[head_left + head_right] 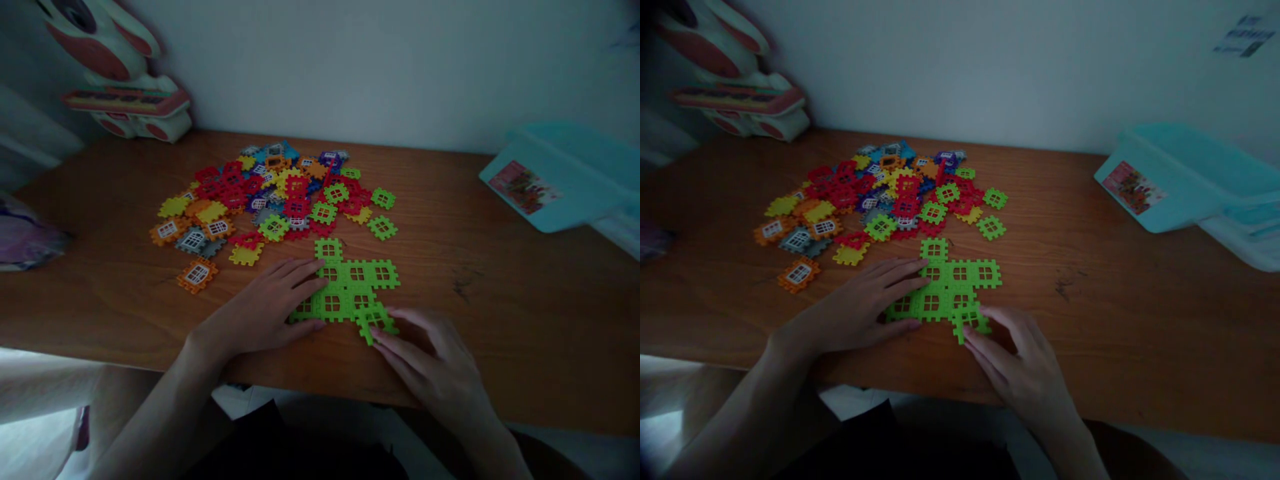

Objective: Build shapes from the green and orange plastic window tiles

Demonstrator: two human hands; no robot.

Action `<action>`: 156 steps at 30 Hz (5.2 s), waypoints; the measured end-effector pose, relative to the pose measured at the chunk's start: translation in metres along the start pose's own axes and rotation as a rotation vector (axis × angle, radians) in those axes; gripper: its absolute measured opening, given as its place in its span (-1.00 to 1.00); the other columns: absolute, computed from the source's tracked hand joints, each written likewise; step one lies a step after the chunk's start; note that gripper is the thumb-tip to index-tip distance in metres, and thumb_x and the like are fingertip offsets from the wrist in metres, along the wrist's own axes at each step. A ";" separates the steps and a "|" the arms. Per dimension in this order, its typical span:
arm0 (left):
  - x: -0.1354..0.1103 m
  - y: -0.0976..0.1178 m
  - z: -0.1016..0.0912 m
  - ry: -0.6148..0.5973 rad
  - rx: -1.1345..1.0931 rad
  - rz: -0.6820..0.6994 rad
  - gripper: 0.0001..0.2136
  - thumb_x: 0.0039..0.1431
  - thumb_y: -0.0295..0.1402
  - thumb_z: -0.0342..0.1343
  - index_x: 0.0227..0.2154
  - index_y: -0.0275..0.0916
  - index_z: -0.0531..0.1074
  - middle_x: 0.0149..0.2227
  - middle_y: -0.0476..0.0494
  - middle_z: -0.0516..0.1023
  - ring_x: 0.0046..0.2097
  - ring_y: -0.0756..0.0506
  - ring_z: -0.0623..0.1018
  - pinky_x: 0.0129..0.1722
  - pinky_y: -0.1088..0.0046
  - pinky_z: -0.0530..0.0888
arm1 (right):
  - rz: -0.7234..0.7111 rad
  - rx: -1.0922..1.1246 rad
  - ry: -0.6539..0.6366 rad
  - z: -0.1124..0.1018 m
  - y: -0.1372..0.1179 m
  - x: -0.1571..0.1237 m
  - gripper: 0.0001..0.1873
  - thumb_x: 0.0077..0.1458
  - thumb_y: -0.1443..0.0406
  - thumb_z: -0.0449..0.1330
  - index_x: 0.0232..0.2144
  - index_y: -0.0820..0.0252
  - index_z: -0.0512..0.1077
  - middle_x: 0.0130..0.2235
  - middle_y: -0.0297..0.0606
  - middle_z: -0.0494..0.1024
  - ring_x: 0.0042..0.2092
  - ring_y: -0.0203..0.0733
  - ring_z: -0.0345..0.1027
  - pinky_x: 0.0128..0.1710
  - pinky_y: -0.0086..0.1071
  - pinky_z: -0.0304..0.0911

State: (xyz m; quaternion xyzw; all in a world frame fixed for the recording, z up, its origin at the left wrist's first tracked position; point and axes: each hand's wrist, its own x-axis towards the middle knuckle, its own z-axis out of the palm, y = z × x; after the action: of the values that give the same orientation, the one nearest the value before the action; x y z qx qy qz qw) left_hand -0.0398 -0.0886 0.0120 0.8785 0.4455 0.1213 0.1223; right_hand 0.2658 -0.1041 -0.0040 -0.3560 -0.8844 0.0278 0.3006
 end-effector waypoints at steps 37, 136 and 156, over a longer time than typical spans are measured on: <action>-0.001 -0.002 0.002 0.024 -0.023 -0.002 -0.48 0.34 0.00 0.11 0.25 -0.14 0.37 0.38 -0.24 0.31 0.35 -0.31 0.36 0.34 -0.02 0.33 | -0.099 0.148 -0.226 0.002 -0.004 0.010 -0.69 0.29 0.29 0.26 0.07 0.13 0.48 0.08 -0.21 0.64 0.07 -0.08 0.50 0.07 -0.13 0.41; 0.000 -0.001 0.001 0.042 -0.039 0.011 -0.49 0.34 -0.03 0.13 0.25 -0.14 0.39 0.37 -0.25 0.34 0.34 -0.31 0.38 0.34 -0.02 0.34 | -0.094 0.195 -0.118 0.002 -0.004 0.014 -0.70 0.22 0.34 0.30 0.01 0.12 0.57 -0.02 -0.21 0.70 -0.05 -0.12 0.59 -0.03 -0.21 0.54; 0.000 0.000 0.000 0.030 -0.034 0.017 -0.49 0.35 -0.03 0.11 0.25 -0.15 0.38 0.38 -0.26 0.31 0.34 -0.31 0.37 0.33 -0.03 0.34 | -0.102 0.203 -0.151 0.003 -0.005 0.013 -0.70 0.24 0.34 0.29 0.02 0.07 0.55 -0.02 -0.25 0.70 -0.02 -0.11 0.56 -0.03 -0.18 0.52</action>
State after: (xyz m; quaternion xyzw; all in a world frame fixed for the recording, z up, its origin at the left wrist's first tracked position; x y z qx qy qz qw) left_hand -0.0400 -0.0882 0.0119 0.8781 0.4380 0.1431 0.1293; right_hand 0.2542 -0.0988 0.0014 -0.2752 -0.9141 0.1286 0.2686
